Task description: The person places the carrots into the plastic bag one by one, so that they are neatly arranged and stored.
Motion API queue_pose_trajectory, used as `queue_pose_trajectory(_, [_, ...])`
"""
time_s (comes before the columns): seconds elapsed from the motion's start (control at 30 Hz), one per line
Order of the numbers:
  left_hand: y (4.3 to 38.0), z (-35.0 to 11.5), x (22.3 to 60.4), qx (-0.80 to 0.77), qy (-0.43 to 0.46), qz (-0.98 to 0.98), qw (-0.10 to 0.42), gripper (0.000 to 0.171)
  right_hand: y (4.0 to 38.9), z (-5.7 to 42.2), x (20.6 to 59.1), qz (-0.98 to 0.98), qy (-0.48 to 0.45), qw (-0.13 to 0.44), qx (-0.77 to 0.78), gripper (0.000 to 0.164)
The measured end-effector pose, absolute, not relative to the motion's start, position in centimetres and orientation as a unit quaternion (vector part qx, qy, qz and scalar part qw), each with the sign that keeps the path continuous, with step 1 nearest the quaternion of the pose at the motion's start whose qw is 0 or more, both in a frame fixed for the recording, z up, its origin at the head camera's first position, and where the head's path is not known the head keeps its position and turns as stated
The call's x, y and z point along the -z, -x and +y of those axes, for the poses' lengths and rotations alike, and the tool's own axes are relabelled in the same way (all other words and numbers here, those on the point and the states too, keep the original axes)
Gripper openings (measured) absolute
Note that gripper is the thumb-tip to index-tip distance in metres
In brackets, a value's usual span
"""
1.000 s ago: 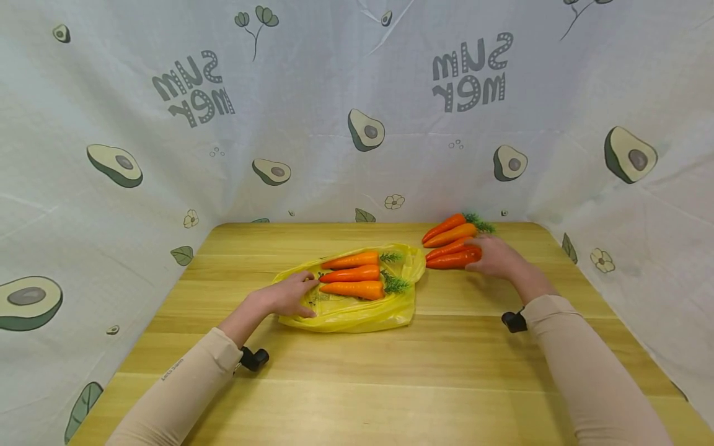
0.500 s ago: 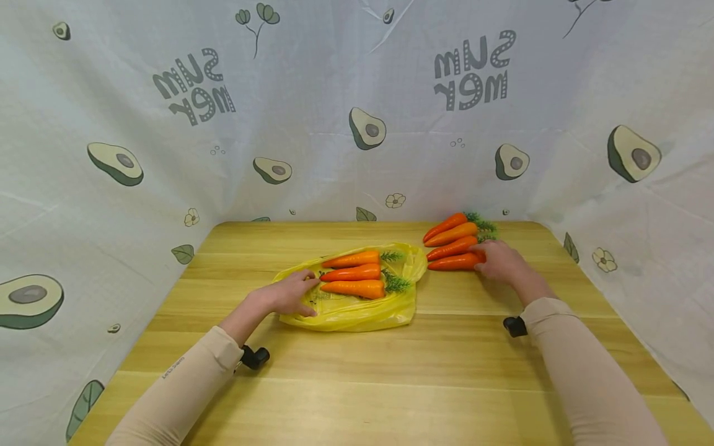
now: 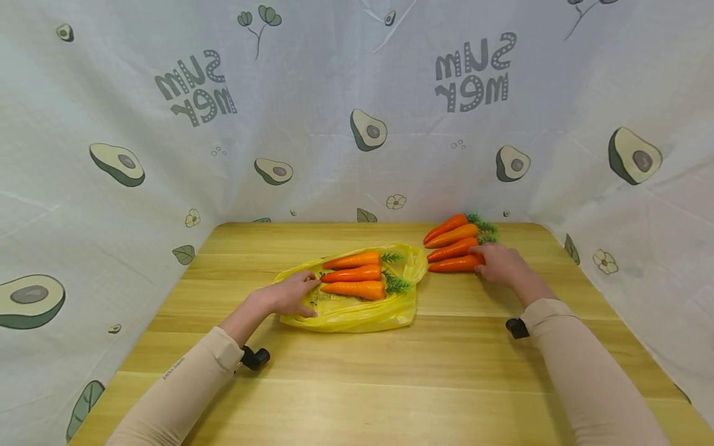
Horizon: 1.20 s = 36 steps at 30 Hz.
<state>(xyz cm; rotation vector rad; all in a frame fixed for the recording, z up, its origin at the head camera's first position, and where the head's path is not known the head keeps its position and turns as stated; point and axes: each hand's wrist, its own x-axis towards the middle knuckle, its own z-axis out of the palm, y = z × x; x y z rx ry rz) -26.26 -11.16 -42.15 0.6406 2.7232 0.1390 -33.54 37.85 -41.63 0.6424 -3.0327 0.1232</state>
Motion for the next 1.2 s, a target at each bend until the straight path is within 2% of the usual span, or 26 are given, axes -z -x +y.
queue_pose_trajectory(0.87, [26.1, -11.1, 41.9, -0.051, -0.229, 0.958, 0.164, 0.083, 32.5, 38.3, 41.1, -0.970, -0.234, 0.030, -0.065, 0.042])
queue_pose_trajectory(1.2, [26.0, -11.1, 41.9, -0.056, -0.230, 0.958, 0.162, 0.081, 32.2, 38.2, 40.3, -0.972, -0.223, 0.017, -0.072, 0.049])
